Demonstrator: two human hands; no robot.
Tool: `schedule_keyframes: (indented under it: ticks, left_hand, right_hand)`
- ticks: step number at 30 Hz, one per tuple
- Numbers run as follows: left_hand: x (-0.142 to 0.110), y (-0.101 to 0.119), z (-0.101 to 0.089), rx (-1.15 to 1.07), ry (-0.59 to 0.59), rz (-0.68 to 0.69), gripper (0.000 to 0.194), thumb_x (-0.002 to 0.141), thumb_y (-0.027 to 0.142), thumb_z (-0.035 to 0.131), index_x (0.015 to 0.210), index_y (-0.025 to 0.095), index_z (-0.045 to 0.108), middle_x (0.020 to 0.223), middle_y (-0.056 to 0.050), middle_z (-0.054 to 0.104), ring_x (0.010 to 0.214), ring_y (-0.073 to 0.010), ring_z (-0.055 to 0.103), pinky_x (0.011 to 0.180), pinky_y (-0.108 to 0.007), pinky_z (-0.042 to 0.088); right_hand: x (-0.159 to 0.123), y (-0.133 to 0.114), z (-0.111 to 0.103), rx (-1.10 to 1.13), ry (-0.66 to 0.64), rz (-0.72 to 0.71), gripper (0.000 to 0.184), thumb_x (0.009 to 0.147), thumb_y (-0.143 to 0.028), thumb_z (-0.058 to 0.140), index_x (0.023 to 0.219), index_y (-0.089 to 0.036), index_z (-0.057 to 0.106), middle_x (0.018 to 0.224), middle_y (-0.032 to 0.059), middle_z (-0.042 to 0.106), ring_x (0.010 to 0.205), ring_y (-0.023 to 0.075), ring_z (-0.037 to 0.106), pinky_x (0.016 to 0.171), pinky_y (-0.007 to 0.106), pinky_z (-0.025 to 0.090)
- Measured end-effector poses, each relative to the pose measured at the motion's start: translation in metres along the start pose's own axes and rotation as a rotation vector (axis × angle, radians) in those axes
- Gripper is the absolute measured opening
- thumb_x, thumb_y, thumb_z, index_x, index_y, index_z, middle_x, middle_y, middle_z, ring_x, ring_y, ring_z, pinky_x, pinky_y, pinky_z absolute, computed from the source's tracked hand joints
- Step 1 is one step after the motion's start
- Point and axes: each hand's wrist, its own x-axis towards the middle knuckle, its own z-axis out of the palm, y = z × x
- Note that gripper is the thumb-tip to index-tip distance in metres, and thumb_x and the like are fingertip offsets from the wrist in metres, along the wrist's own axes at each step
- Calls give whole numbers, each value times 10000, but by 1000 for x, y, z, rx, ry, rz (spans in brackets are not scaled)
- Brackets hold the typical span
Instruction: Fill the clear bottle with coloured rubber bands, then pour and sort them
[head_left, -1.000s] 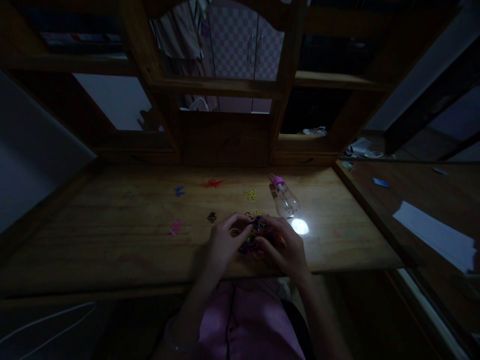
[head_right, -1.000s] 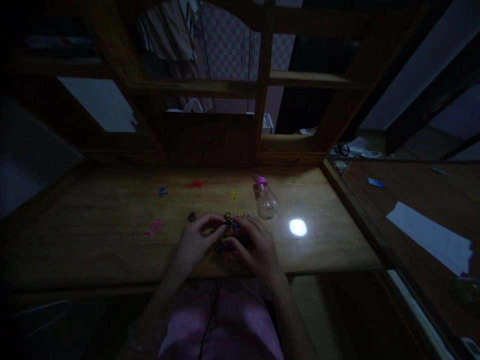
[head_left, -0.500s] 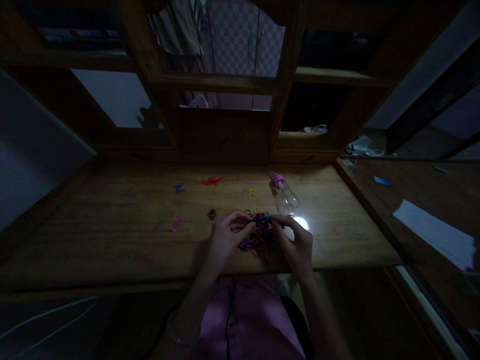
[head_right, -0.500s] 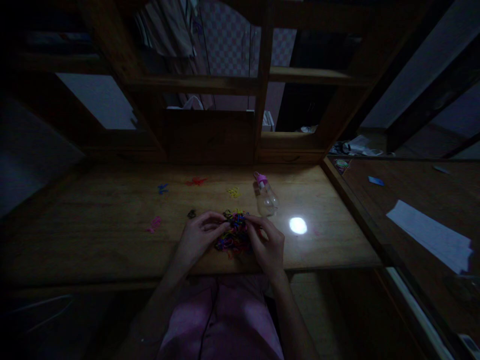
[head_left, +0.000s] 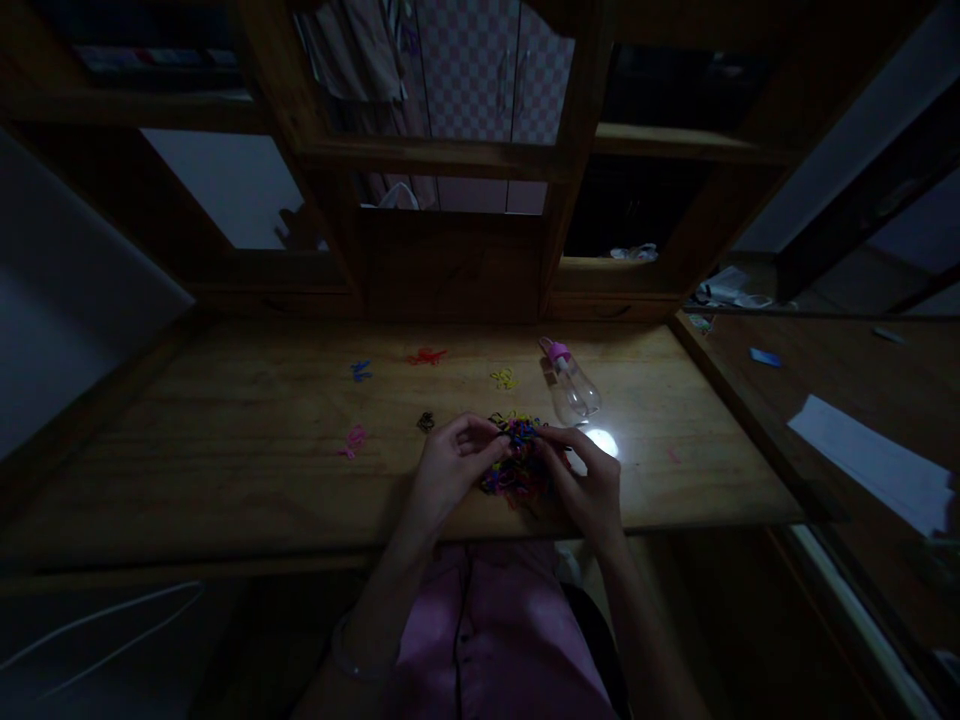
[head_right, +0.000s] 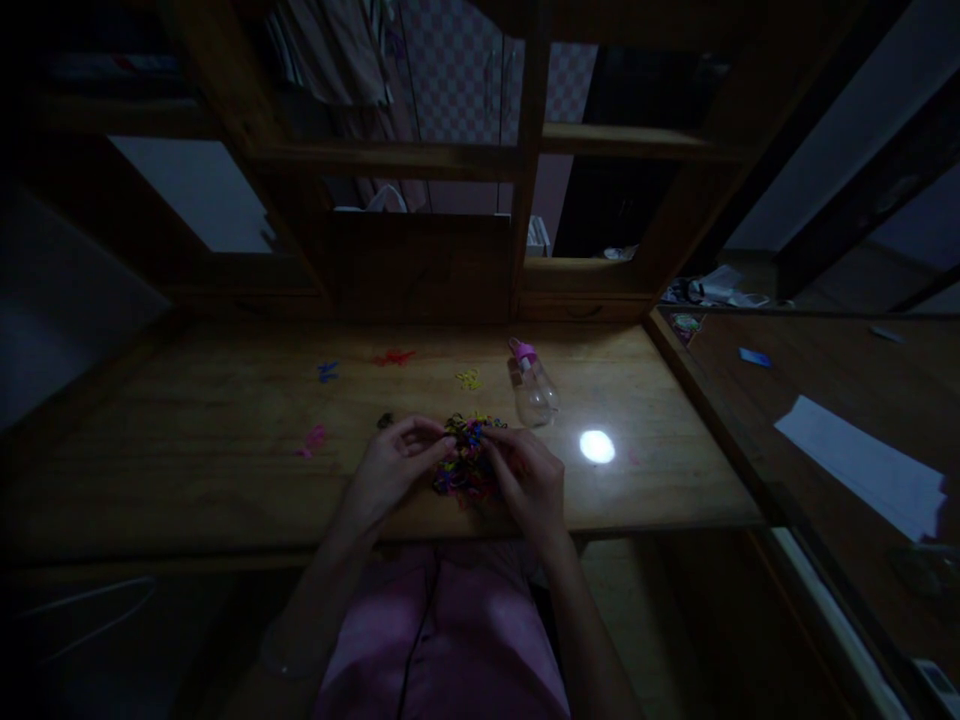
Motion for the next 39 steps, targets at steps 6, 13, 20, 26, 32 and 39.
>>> schedule_keyframes:
  ticks: [6,13,20,26,32,39]
  left_hand:
    - [4,3,-24,141,109,59,260,686,325,794,816,159,642,812,-17,704,773,-151,700,757,-250,562]
    - [19,-4,-74,521,359,130,220,732,343,728,849,162,683,827,-45,727,759,-184,697,733,-293,559]
    - [16,-2,-85,766,349,308,175,835,271,609,907,207,756,957,-55,745,907,-212,687,842,-345,526]
    - [7,7,-82,799,470,388,155,847,288,618,875,187,732,909,-48,715,823,-194,674,779,-318,536]
    - [3,6,-70,1083,39,523,372,880,114,487,1158,277,673,1212,-26,684,1236,-234,531,1103,-478,351]
    - [4,0,-78,1227,11,544,430,820,65,488,1094,322,696,1136,1,724,1275,-279,502,1185,-615,26]
  right_hand:
    - [0,0,1,-17,54,51,158,907,-235,614,1021,-250,721,950,25,730,850,181,678,764,315,544]
    - [-2,3,2,-34,34,37,163,909,-235,612,1038,-253,710,966,24,723,866,182,672,776,319,539]
    - [-1,3,1,-82,38,30,146,908,-232,621,1022,-252,711,941,12,725,830,170,664,747,302,524]
    - [-1,4,1,-83,43,34,165,906,-234,625,1047,-253,709,970,11,729,847,169,668,770,296,522]
    - [-1,4,2,-78,43,45,174,908,-237,617,1054,-252,710,965,16,727,822,165,662,743,289,524]
    - [-1,1,3,-33,95,103,227,892,-270,631,1112,-247,682,939,26,724,781,164,670,721,292,550]
